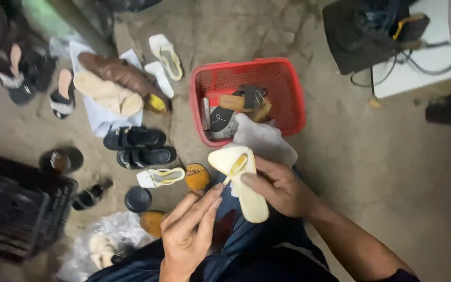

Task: Applying adhesive to a sandal component using a small wooden applicator as part of a shoe repair process.

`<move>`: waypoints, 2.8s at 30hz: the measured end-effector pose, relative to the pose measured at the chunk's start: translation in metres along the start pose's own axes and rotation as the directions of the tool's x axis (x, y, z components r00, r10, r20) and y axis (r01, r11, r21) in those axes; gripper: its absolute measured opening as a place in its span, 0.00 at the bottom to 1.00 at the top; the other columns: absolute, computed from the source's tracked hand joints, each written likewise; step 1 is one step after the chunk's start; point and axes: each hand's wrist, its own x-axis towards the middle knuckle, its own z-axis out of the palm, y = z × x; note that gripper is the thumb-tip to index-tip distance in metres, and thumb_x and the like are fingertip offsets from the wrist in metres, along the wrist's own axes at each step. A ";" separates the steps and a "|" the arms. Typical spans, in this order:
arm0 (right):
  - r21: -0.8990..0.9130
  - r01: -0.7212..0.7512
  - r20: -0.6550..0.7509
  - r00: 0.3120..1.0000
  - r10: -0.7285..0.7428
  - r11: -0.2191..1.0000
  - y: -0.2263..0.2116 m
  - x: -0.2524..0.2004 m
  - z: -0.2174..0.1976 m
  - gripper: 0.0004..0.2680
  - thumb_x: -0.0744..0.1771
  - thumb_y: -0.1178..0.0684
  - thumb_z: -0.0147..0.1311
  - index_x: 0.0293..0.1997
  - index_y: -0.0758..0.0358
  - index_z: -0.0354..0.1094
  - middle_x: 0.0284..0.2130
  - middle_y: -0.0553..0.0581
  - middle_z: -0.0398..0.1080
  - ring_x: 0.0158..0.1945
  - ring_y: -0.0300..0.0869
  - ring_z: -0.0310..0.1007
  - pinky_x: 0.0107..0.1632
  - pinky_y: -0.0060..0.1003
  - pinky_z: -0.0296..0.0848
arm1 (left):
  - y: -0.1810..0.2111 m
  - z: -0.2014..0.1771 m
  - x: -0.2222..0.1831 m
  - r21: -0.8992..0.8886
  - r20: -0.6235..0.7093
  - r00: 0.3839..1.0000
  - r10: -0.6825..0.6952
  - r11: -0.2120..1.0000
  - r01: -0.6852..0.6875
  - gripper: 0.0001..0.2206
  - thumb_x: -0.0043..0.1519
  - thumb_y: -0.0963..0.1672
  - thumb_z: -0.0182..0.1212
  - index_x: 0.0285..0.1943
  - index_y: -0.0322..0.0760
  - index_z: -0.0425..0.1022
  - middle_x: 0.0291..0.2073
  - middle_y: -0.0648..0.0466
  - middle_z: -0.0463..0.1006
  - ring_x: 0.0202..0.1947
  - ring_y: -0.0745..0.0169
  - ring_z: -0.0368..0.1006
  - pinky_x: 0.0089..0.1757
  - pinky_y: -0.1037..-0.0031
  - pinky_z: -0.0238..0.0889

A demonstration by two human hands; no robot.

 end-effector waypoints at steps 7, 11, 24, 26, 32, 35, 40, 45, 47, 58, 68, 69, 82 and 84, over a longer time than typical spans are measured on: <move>-0.195 0.053 -0.082 0.994 -0.070 0.979 -0.006 -0.023 -0.022 0.12 0.72 0.51 0.47 0.28 0.56 0.54 0.25 0.42 0.52 0.31 0.32 0.53 0.35 0.31 0.58 | 0.037 0.000 0.003 0.215 -0.072 0.996 0.053 0.976 -0.036 0.11 0.63 0.37 0.62 0.54 0.28 0.79 0.27 0.51 0.74 0.20 0.69 0.61 0.26 0.79 0.56; -0.298 0.193 -0.049 0.975 -0.217 0.935 -0.020 -0.027 -0.024 0.08 0.71 0.53 0.46 0.33 0.61 0.64 0.25 0.48 0.61 0.31 0.36 0.60 0.36 0.33 0.63 | 0.037 0.001 0.008 0.229 0.105 0.981 0.162 0.956 -0.183 0.12 0.66 0.37 0.54 0.56 0.32 0.78 0.29 0.55 0.70 0.22 0.67 0.60 0.28 0.76 0.56; 0.011 -0.037 -0.191 0.981 0.038 0.999 0.018 -0.031 -0.016 0.12 0.70 0.50 0.49 0.35 0.63 0.78 0.29 0.50 0.79 0.29 0.33 0.73 0.33 0.27 0.71 | 0.010 -0.011 0.012 0.102 -0.030 0.994 -0.102 0.989 0.105 0.13 0.65 0.38 0.61 0.58 0.31 0.78 0.27 0.57 0.72 0.23 0.72 0.58 0.27 0.80 0.55; 0.080 -0.239 -0.265 0.931 0.252 0.968 0.041 -0.033 -0.020 0.10 0.69 0.50 0.50 0.42 0.63 0.79 0.28 0.54 0.79 0.27 0.36 0.73 0.30 0.30 0.70 | 0.001 -0.040 0.006 0.197 -0.077 0.976 -0.205 0.956 0.217 0.12 0.66 0.41 0.60 0.57 0.33 0.80 0.31 0.55 0.77 0.28 0.69 0.66 0.32 0.79 0.60; -0.115 -0.316 -0.339 0.904 0.262 0.942 0.044 0.001 0.000 0.09 0.68 0.52 0.52 0.44 0.65 0.77 0.28 0.55 0.77 0.30 0.38 0.73 0.35 0.33 0.70 | -0.035 -0.168 -0.038 0.366 -0.278 0.909 -0.311 0.841 0.399 0.10 0.70 0.38 0.55 0.55 0.26 0.79 0.49 0.43 0.82 0.52 0.55 0.79 0.52 0.71 0.68; -0.023 -0.361 -0.296 0.893 0.339 0.932 0.048 0.028 0.031 0.09 0.69 0.54 0.52 0.48 0.70 0.74 0.29 0.60 0.77 0.29 0.41 0.72 0.33 0.33 0.68 | -0.084 -0.215 -0.076 0.373 -0.399 0.823 -0.405 0.748 0.549 0.10 0.71 0.39 0.56 0.58 0.27 0.79 0.49 0.45 0.82 0.51 0.61 0.77 0.52 0.73 0.67; -0.140 -0.482 -0.186 0.871 0.455 0.865 0.065 0.088 0.089 0.11 0.68 0.55 0.53 0.53 0.67 0.75 0.28 0.55 0.74 0.28 0.36 0.65 0.31 0.30 0.61 | -0.210 -0.261 -0.119 0.354 -0.600 0.584 -0.547 0.473 0.807 0.09 0.69 0.43 0.57 0.55 0.46 0.79 0.28 0.53 0.78 0.27 0.63 0.71 0.37 0.69 0.63; -0.175 -0.581 -0.191 0.812 0.551 0.795 0.109 0.147 0.138 0.12 0.67 0.61 0.54 0.55 0.67 0.77 0.40 0.58 0.79 0.41 0.39 0.71 0.47 0.33 0.67 | -0.355 -0.290 -0.107 0.445 -0.540 0.474 -0.696 0.241 0.862 0.14 0.68 0.49 0.52 0.58 0.51 0.78 0.36 0.37 0.83 0.37 0.27 0.78 0.37 0.46 0.67; -0.175 -0.590 -0.189 0.806 0.562 0.788 0.139 0.171 0.150 0.12 0.67 0.61 0.54 0.56 0.68 0.76 0.41 0.58 0.78 0.43 0.38 0.70 0.48 0.33 0.67 | -0.419 -0.295 -0.101 0.484 -0.521 0.483 -0.704 0.223 0.846 0.12 0.65 0.47 0.52 0.53 0.51 0.79 0.36 0.40 0.83 0.38 0.28 0.77 0.37 0.46 0.67; -0.067 -0.779 -0.237 0.619 0.749 0.623 0.238 0.233 0.196 0.11 0.67 0.61 0.57 0.54 0.70 0.79 0.41 0.60 0.80 0.42 0.42 0.72 0.47 0.37 0.69 | -0.664 -0.268 -0.093 0.709 -0.384 0.444 -0.810 0.049 0.703 0.14 0.59 0.39 0.48 0.50 0.40 0.76 0.40 0.43 0.81 0.35 0.31 0.81 0.36 0.50 0.72; -0.030 -0.824 -0.298 0.548 0.782 0.566 0.244 0.244 0.200 0.11 0.67 0.62 0.57 0.55 0.70 0.79 0.39 0.60 0.78 0.42 0.43 0.72 0.46 0.35 0.66 | -0.651 -0.264 -0.094 0.825 -0.441 0.457 -0.772 -0.149 0.545 0.09 0.56 0.39 0.58 0.28 0.50 0.81 0.23 0.54 0.82 0.28 0.51 0.83 0.26 0.66 0.73; -0.021 -0.814 -0.282 0.562 0.777 0.581 0.247 0.242 0.198 0.11 0.67 0.63 0.57 0.54 0.71 0.79 0.39 0.60 0.79 0.42 0.42 0.72 0.46 0.35 0.67 | -0.657 -0.265 -0.094 0.810 -0.474 0.465 -0.748 -0.164 0.563 0.10 0.56 0.39 0.58 0.25 0.50 0.81 0.21 0.54 0.82 0.26 0.51 0.82 0.23 0.66 0.72; -0.056 -0.742 -0.173 0.666 0.726 0.668 0.241 0.250 0.201 0.12 0.66 0.63 0.57 0.54 0.71 0.78 0.44 0.62 0.82 0.47 0.42 0.76 0.53 0.37 0.71 | -0.639 -0.267 -0.092 0.818 -0.413 0.444 -0.795 -0.110 0.565 0.09 0.60 0.40 0.55 0.34 0.50 0.81 0.28 0.53 0.83 0.32 0.48 0.83 0.28 0.64 0.75; -0.058 -0.716 -0.127 0.697 0.706 0.696 0.238 0.252 0.203 0.11 0.66 0.62 0.56 0.53 0.71 0.78 0.43 0.60 0.81 0.47 0.41 0.75 0.53 0.37 0.69 | -0.607 -0.277 -0.076 0.742 -0.438 0.353 -0.827 -0.112 0.661 0.06 0.56 0.44 0.64 0.27 0.43 0.83 0.25 0.50 0.83 0.30 0.46 0.83 0.28 0.62 0.75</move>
